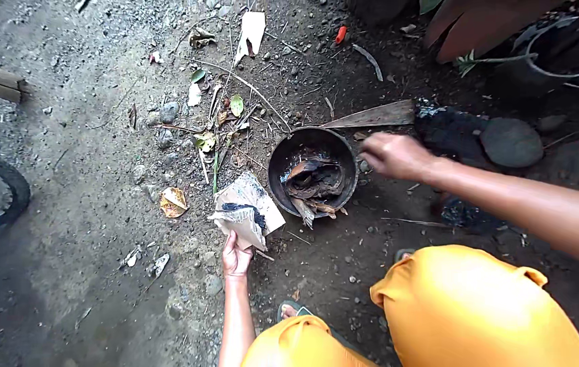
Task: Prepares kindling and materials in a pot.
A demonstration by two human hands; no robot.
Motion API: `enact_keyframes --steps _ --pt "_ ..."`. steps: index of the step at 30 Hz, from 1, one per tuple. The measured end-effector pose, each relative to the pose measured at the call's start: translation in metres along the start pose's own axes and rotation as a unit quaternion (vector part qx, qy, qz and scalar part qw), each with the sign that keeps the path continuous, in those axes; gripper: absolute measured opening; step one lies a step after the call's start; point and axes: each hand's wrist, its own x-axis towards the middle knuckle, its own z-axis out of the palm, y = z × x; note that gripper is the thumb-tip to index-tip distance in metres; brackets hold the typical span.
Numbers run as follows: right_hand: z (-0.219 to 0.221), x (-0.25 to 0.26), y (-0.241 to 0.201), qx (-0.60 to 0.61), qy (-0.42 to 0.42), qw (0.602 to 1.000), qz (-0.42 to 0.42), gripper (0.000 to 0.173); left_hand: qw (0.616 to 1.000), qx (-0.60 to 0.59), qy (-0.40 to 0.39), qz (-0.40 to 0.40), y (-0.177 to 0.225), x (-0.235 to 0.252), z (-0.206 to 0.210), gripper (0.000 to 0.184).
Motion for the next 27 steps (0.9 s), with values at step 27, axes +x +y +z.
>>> enact_keyframes --steps 27 --pt "0.036 0.089 -0.059 0.116 -0.251 0.936 0.218 0.088 1.0 0.002 -0.009 0.011 0.003 -0.014 -0.014 0.035"
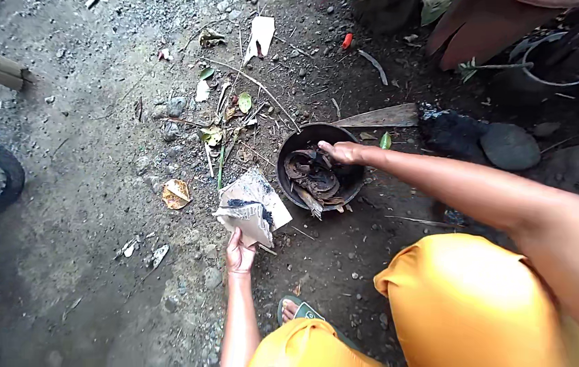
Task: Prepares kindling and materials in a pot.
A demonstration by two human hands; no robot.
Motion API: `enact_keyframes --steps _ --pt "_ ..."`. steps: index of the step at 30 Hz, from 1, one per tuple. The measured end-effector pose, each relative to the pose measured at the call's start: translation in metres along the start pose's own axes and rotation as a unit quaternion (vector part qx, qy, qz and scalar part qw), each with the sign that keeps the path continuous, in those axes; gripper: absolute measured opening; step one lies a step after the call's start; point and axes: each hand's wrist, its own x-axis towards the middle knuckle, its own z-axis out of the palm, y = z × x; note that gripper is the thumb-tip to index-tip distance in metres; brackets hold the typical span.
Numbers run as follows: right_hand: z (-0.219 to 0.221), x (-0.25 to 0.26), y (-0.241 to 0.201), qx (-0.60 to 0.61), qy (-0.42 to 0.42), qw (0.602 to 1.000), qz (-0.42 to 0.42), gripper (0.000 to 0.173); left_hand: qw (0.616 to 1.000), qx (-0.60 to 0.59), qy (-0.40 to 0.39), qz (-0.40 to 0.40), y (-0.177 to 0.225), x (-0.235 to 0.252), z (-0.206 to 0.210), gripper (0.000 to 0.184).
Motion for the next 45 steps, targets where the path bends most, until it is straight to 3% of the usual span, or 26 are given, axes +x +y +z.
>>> enact_keyframes --steps 3,6,8,12,17,21,26,28,30,33,37,41,45 --pt "-0.008 -0.012 -0.003 -0.033 -0.021 0.999 -0.002 0.076 1.0 -0.009 0.0 -0.005 -0.002 0.0 -0.003 0.035" --pt "-0.002 0.0 -0.012 -0.118 -0.043 0.992 0.016 0.042 1.0 -0.018 0.002 -0.006 -0.002 0.002 0.002 0.034" --pt "0.011 0.02 -0.014 -0.156 -0.053 0.986 0.03 0.03 1.0 -0.016 0.002 -0.009 -0.001 0.001 0.006 0.034" --pt "0.028 0.041 -0.012 -0.176 -0.039 0.983 0.028 0.031 1.0 -0.013 -0.011 -0.013 0.002 -0.006 0.008 0.035" --pt "0.012 0.007 -0.011 -0.161 0.023 0.987 0.012 0.02 1.0 -0.015 -0.023 -0.01 0.002 -0.006 0.002 0.032" --pt "-0.006 -0.059 0.048 -0.158 0.167 0.97 -0.076 0.023 0.999 -0.002 -0.043 -0.021 -0.001 0.0 0.006 0.029" --pt "-0.02 -0.101 0.147 -0.179 0.171 0.968 0.038 0.022 0.995 0.043 -0.068 -0.057 -0.009 0.01 0.029 0.029" --pt "-0.01 -0.106 0.161 -0.145 0.228 0.963 -0.008 0.017 0.993 0.071 -0.072 -0.061 -0.009 0.012 0.041 0.027" --pt "0.004 -0.115 0.14 -0.079 0.247 0.961 -0.095 0.013 0.991 0.099 -0.064 -0.06 -0.009 0.01 0.052 0.026" --pt "0.032 -0.124 0.083 0.023 0.181 0.96 -0.211 0.013 0.99 0.13 -0.047 -0.041 -0.01 0.007 0.064 0.024" --pt "0.061 -0.105 0.032 0.071 0.191 0.919 -0.338 0.018 0.984 0.174 -0.015 -0.014 -0.009 -0.001 0.074 0.018" --pt "0.056 -0.071 0.006 0.076 0.219 0.91 -0.344 0.029 0.976 0.213 0.036 0.007 -0.012 -0.008 0.083 0.012" --pt "0.044 -0.056 -0.014 0.053 0.162 0.95 -0.263 0.032 0.965 0.254 0.064 0.029 -0.017 -0.011 0.099 0.008"
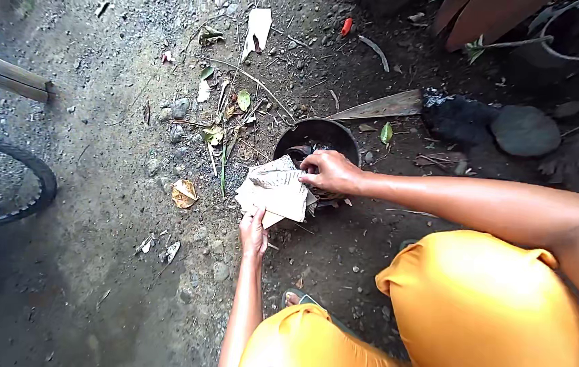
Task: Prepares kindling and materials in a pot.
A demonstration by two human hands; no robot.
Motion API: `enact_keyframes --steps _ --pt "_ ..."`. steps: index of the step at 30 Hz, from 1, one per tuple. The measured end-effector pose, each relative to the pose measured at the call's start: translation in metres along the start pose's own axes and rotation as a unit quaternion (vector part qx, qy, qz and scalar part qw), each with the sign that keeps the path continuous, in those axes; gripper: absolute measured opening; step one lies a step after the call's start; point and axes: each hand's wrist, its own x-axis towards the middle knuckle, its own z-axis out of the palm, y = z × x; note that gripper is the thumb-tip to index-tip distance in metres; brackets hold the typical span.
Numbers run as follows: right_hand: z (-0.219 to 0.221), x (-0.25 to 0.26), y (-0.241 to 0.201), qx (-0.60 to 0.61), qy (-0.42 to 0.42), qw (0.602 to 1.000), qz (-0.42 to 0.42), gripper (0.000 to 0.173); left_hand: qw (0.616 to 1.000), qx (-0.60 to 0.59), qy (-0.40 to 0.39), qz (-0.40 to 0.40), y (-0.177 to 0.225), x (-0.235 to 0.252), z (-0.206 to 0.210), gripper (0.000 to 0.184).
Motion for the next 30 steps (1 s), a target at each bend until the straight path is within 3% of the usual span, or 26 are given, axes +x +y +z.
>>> enact_keyframes --steps 5,7,9,11,13,15,21,30 --pt "-0.011 0.005 0.012 0.009 0.038 0.998 0.055 0.032 0.992 0.116 0.003 0.04 0.014 0.0 0.02 0.01" --pt "-0.013 -0.002 0.024 0.016 0.061 0.998 0.019 0.026 0.984 0.172 -0.006 0.054 0.024 -0.001 0.027 0.013" --pt "-0.008 -0.013 0.033 0.007 0.088 0.994 -0.07 0.023 0.977 0.205 -0.017 0.059 0.032 -0.001 0.034 0.015" --pt "0.0 -0.023 0.031 -0.012 0.089 0.986 -0.14 0.035 0.976 0.21 -0.026 0.049 0.04 -0.002 0.043 0.017" --pt "0.007 -0.03 0.021 -0.037 0.052 0.986 -0.157 0.052 0.98 0.194 -0.032 0.021 0.049 -0.007 0.053 0.022" --pt "0.012 -0.03 0.014 -0.074 0.019 0.984 -0.161 0.059 0.984 0.174 -0.041 -0.005 0.056 -0.012 0.06 0.026" --pt "0.01 -0.03 0.011 -0.082 0.004 0.991 -0.109 0.024 0.984 0.165 -0.064 -0.019 0.064 -0.016 0.064 0.027" --pt "-0.014 0.002 0.038 -0.029 0.109 0.992 -0.048 0.022 0.979 0.191 -0.069 -0.014 0.072 -0.008 0.055 0.024"
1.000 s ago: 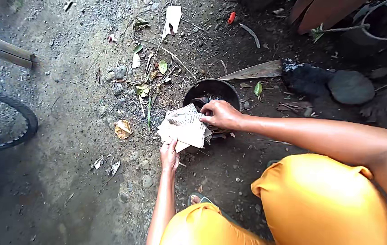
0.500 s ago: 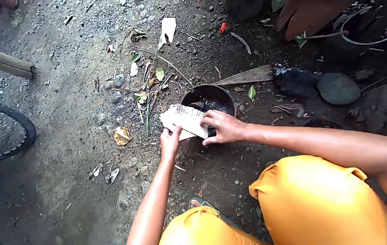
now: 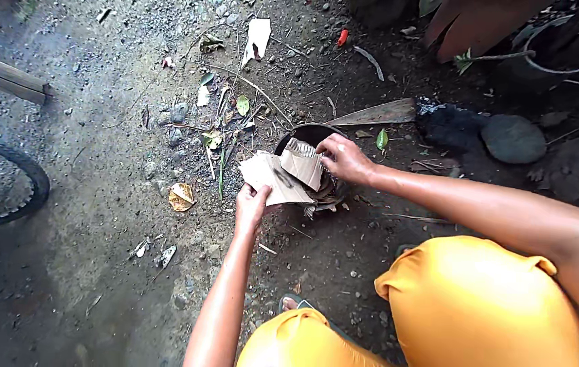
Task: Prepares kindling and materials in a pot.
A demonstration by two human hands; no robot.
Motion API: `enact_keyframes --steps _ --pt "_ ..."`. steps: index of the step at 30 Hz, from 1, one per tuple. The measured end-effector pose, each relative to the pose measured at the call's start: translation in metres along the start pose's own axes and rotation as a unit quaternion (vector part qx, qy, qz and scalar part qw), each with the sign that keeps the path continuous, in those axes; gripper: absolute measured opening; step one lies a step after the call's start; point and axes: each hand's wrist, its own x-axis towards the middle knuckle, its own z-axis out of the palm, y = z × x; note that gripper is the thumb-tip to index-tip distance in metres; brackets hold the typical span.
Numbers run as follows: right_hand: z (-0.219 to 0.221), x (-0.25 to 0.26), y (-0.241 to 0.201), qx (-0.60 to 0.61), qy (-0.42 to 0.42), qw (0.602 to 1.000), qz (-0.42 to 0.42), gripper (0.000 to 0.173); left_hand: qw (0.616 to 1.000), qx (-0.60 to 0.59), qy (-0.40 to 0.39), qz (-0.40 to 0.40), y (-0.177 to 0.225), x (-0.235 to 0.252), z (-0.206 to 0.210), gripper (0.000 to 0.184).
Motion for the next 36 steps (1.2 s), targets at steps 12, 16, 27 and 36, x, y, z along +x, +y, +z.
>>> enact_keyframes --steps 12,16,27,36 --pt "0.022 0.023 -0.006 0.017 0.006 0.999 0.051 0.027 0.998 0.051 -0.003 0.042 0.001 0.001 -0.011 0.024" --pt "0.01 0.064 -0.006 -0.03 -0.015 0.999 -0.03 0.033 0.997 0.054 0.002 0.048 0.003 0.004 -0.014 0.025" --pt "-0.07 0.057 -0.018 -0.094 0.019 0.987 -0.13 0.022 0.994 0.072 0.026 0.081 -0.001 0.001 -0.032 0.021" --pt "-0.075 0.019 -0.017 -0.173 0.184 0.954 -0.163 0.02 0.938 0.281 0.038 0.199 0.007 -0.011 -0.014 0.024"
